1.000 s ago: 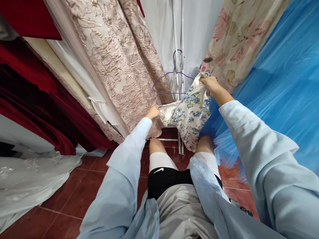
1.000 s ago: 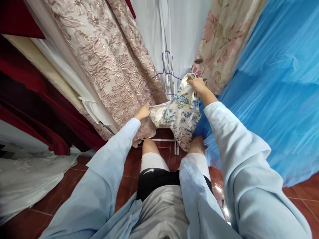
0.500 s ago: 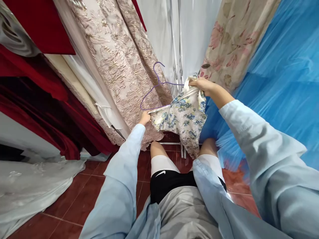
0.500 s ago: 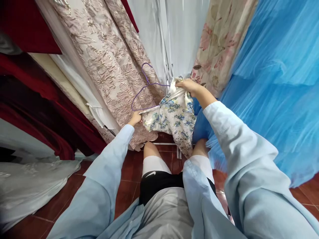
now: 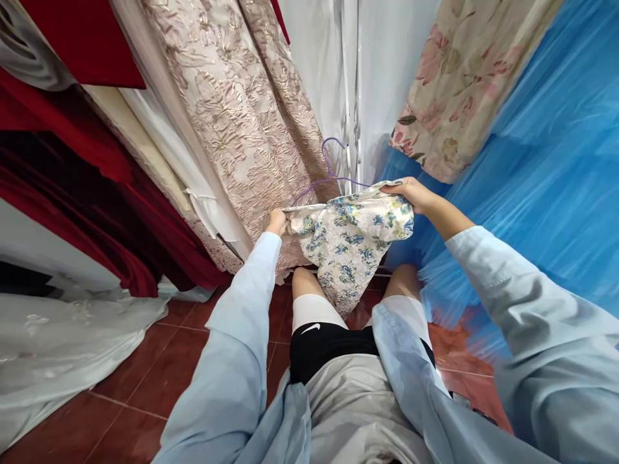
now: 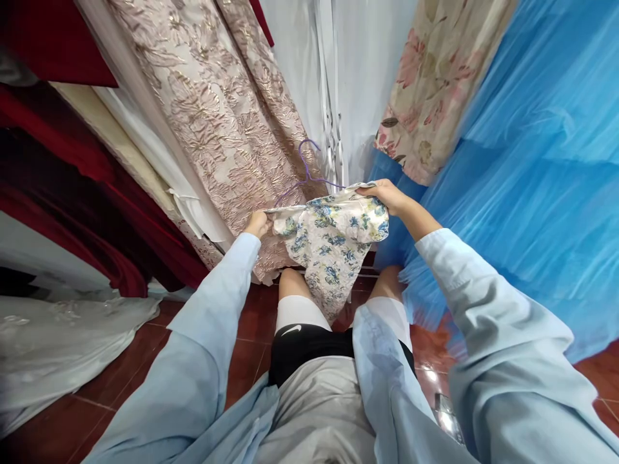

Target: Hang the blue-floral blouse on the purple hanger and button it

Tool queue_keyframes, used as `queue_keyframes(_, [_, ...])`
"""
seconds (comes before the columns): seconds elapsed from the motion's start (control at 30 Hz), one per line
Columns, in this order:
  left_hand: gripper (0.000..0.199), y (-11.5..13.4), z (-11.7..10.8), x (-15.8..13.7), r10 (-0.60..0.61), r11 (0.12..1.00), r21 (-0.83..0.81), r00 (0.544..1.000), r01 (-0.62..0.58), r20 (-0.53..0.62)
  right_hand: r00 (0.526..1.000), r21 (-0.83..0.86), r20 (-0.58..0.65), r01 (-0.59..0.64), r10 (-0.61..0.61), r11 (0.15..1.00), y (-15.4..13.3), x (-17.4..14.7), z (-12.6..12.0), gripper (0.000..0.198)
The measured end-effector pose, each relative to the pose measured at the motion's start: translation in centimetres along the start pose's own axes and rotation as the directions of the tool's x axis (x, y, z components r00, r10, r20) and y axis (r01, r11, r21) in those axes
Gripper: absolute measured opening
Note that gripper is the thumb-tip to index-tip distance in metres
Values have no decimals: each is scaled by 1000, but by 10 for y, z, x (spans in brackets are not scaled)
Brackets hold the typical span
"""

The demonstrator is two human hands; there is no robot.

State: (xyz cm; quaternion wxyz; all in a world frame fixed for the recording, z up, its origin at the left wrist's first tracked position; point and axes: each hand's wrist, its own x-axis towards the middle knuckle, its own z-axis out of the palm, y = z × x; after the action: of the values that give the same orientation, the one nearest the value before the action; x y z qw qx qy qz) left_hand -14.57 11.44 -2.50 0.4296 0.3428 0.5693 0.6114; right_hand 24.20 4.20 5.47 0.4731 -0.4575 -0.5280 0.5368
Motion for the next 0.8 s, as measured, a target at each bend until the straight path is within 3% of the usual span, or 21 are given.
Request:
queue_keyframes(0.13, [12, 5, 2, -10, 56, 998, 25, 998, -57, 16, 998, -36, 41, -55, 56, 998, -3, -2, -6, 20])
queue_keyframes(0.23, [10, 11, 8, -23, 168, 982, 62, 977, -178, 134, 996, -55, 46, -73, 76, 996, -7, -5, -9, 21])
queue_keyframes(0.3, [9, 13, 16, -36, 255, 946, 123, 922, -300, 291, 992, -68, 74, -99, 104, 993, -9, -8, -9, 22])
queue_keyframes(0.4, [7, 15, 32, -59, 315, 872, 157, 777, -464, 545, 962, -129, 184, -180, 202, 975, -9, -15, -6, 25])
queue_keyframes(0.47, [6, 15, 41, -70, 356, 826, 139, 696, -546, 623, 943, -154, 232, -208, 240, 966, -6, -21, -3, 26])
queue_keyframes(0.53, [12, 15, 43, -76, 436, 782, 130, 684, -609, 585, 950, -119, 220, -199, 221, 973, -1, -27, -3, 25])
queue_keyframes(0.67, [8, 12, 25, -76, 520, 725, 204, 717, -658, 464, 983, 34, 123, -139, 134, 990, 5, -36, -14, 19])
queue_keyframes(0.8, [35, 5, 7, -81, 600, 642, 278, 694, -714, 398, 992, 0, 76, -104, 103, 995, 5, -47, -27, 17])
